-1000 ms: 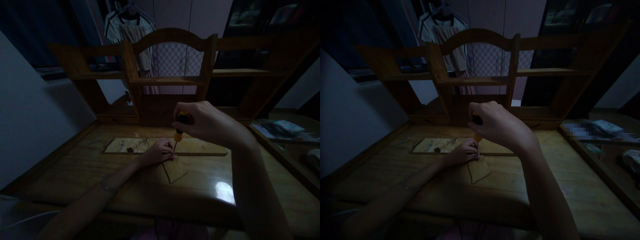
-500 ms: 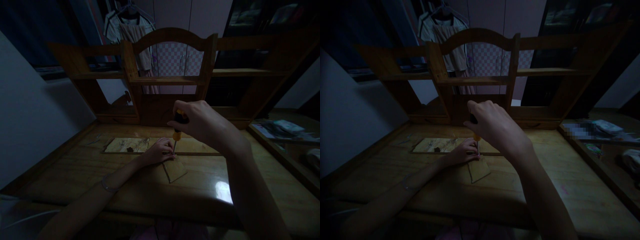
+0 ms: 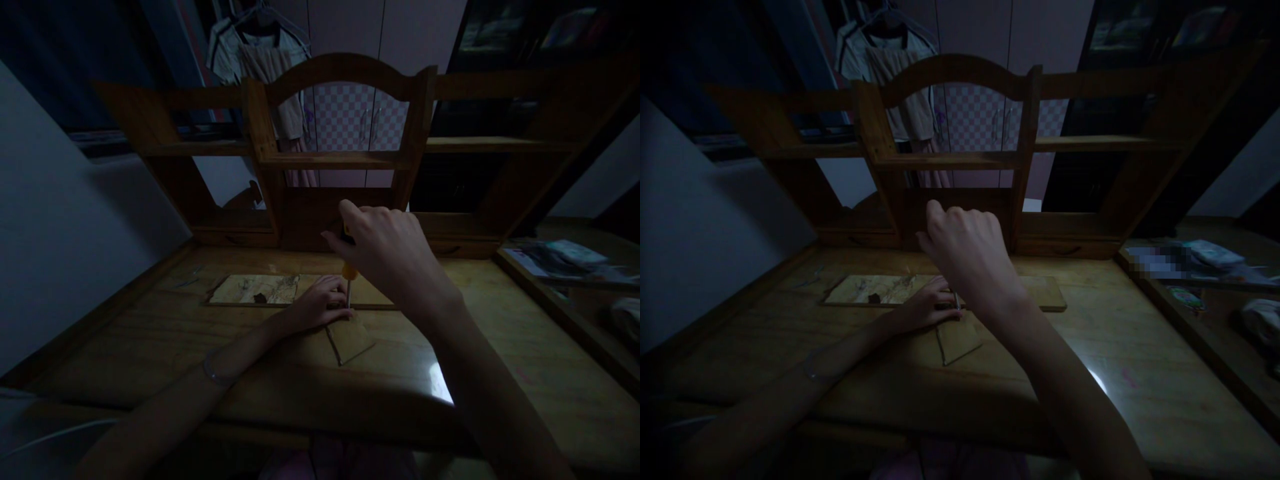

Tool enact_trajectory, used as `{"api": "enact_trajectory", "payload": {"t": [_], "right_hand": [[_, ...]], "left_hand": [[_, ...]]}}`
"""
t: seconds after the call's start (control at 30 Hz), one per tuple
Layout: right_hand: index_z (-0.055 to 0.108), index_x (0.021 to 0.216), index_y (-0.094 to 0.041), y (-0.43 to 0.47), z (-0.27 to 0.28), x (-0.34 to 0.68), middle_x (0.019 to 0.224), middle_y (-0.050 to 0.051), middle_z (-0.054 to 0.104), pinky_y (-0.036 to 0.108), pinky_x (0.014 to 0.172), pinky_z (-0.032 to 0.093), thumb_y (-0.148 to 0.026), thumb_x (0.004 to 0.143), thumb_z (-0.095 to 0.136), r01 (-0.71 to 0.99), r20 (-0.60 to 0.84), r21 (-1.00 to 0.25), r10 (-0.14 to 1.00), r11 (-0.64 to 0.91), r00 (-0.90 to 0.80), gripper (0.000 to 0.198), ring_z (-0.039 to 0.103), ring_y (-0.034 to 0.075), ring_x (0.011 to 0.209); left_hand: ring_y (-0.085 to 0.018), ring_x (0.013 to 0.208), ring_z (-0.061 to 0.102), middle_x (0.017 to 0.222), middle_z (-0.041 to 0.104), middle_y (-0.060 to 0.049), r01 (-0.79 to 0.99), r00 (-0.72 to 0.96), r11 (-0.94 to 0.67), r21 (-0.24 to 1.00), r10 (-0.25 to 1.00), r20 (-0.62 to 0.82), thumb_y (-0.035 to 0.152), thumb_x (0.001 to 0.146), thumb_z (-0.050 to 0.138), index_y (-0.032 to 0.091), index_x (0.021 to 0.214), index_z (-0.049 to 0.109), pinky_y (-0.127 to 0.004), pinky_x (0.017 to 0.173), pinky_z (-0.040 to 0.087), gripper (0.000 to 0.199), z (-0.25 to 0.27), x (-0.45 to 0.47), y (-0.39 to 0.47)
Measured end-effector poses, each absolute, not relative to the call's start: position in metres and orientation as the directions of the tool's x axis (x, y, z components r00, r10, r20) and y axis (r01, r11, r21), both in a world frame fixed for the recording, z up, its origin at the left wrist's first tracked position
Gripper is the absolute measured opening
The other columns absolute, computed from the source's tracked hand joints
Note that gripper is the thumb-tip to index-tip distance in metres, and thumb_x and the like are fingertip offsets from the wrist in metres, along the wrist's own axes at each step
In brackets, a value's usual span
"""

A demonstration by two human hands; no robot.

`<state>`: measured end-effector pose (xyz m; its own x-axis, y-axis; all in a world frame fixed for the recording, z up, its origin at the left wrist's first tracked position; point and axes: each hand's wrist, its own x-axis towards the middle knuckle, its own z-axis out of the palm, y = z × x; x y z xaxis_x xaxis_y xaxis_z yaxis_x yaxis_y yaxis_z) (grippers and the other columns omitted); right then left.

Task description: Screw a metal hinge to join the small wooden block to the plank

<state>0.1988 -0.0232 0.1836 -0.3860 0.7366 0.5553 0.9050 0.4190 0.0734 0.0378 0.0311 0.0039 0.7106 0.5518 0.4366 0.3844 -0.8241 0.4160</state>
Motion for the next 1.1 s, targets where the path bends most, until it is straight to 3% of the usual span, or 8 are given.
{"api": "enact_trajectory", "payload": {"t": [0.13, 0.23, 0.33, 0.57, 0.67, 0.87, 1.0, 1.1], "right_hand": [[0.054, 0.107, -0.018, -0.018, 0.186, 0.213, 0.094, 0.008, 0.067, 0.03, 0.064, 0.034, -0.027, 0.094, 0.051, 0.808, 0.491, -0.077, 0.727, 0.585, -0.48, 0.016, 0.061, 0.02, 0.079], [0.05, 0.117, -0.02, -0.016, 0.187, 0.222, 0.104, 0.006, 0.065, 0.029, 0.074, 0.039, -0.023, 0.089, 0.054, 0.695, 0.461, -0.204, 0.694, 0.689, -0.553, 0.029, 0.059, 0.02, 0.09], [0.048, 0.12, -0.02, -0.017, 0.188, 0.225, 0.109, 0.007, 0.062, 0.031, 0.079, 0.039, -0.023, 0.086, 0.055, 0.657, 0.442, -0.254, 0.689, 0.71, -0.574, 0.035, 0.057, 0.021, 0.095], [0.053, 0.1, -0.02, -0.018, 0.186, 0.22, 0.088, 0.003, 0.063, 0.028, 0.069, 0.037, -0.03, 0.091, 0.053, 0.702, 0.456, -0.193, 0.696, 0.686, -0.555, 0.014, 0.056, 0.018, 0.079], [0.053, 0.098, -0.02, -0.017, 0.186, 0.219, 0.087, 0.003, 0.063, 0.028, 0.07, 0.037, -0.026, 0.091, 0.052, 0.712, 0.469, -0.175, 0.693, 0.68, -0.548, 0.009, 0.057, 0.017, 0.078], [0.051, 0.115, -0.019, -0.017, 0.189, 0.224, 0.105, 0.006, 0.062, 0.03, 0.078, 0.04, -0.024, 0.085, 0.055, 0.667, 0.42, -0.238, 0.694, 0.706, -0.585, 0.031, 0.058, 0.021, 0.093], [0.056, 0.107, -0.018, -0.015, 0.187, 0.222, 0.092, 0.006, 0.064, 0.03, 0.074, 0.039, -0.035, 0.091, 0.053, 0.73, 0.446, -0.209, 0.728, 0.651, -0.521, 0.024, 0.059, 0.02, 0.082], [0.057, 0.103, -0.018, -0.013, 0.185, 0.22, 0.09, 0.006, 0.064, 0.03, 0.075, 0.039, -0.03, 0.092, 0.05, 0.729, 0.476, -0.179, 0.707, 0.661, -0.524, 0.018, 0.059, 0.019, 0.082]], "left_hand": [[-0.022, 0.102, 0.056, 0.099, 0.062, -0.006, 0.393, 0.713, -0.805, 0.444, 0.572, 0.405, 0.038, 0.082, 0.073, 0.02, 0.085, 0.072, -0.035, 0.094, 0.043, 0.018, 0.005, 0.037, 0.03], [-0.022, 0.102, 0.056, 0.1, 0.062, -0.005, 0.378, 0.727, -0.809, 0.451, 0.56, 0.397, 0.035, 0.082, 0.074, 0.02, 0.085, 0.072, -0.034, 0.094, 0.043, 0.016, 0.005, 0.036, 0.032], [-0.022, 0.102, 0.057, 0.099, 0.062, -0.005, 0.375, 0.727, -0.805, 0.459, 0.563, 0.392, 0.035, 0.082, 0.074, 0.021, 0.084, 0.072, -0.034, 0.093, 0.044, 0.015, 0.004, 0.036, 0.033], [-0.023, 0.104, 0.057, 0.102, 0.062, -0.007, 0.344, 0.719, -0.794, 0.502, 0.566, 0.403, 0.036, 0.08, 0.076, 0.02, 0.09, 0.072, -0.036, 0.093, 0.045, 0.02, 0.004, 0.036, 0.033], [-0.022, 0.103, 0.057, 0.102, 0.061, -0.007, 0.325, 0.728, -0.79, 0.52, 0.56, 0.396, 0.037, 0.078, 0.078, 0.019, 0.092, 0.071, -0.034, 0.092, 0.046, 0.024, 0.006, 0.035, 0.033], [-0.021, 0.104, 0.058, 0.106, 0.061, -0.007, 0.264, 0.765, -0.76, 0.594, 0.54, 0.351, 0.035, 0.072, 0.083, 0.018, 0.101, 0.069, -0.033, 0.093, 0.047, 0.036, 0.012, 0.03, 0.036], [-0.019, 0.1, 0.06, 0.104, 0.063, -0.007, 0.217, 0.78, -0.742, 0.635, 0.522, 0.344, 0.034, 0.073, 0.082, 0.018, 0.098, 0.07, -0.032, 0.09, 0.049, 0.032, 0.011, 0.027, 0.042], [-0.019, 0.1, 0.061, 0.103, 0.063, -0.008, 0.19, 0.792, -0.752, 0.631, 0.498, 0.354, 0.033, 0.077, 0.078, 0.018, 0.092, 0.072, -0.031, 0.091, 0.049, 0.022, 0.008, 0.026, 0.045]]}}
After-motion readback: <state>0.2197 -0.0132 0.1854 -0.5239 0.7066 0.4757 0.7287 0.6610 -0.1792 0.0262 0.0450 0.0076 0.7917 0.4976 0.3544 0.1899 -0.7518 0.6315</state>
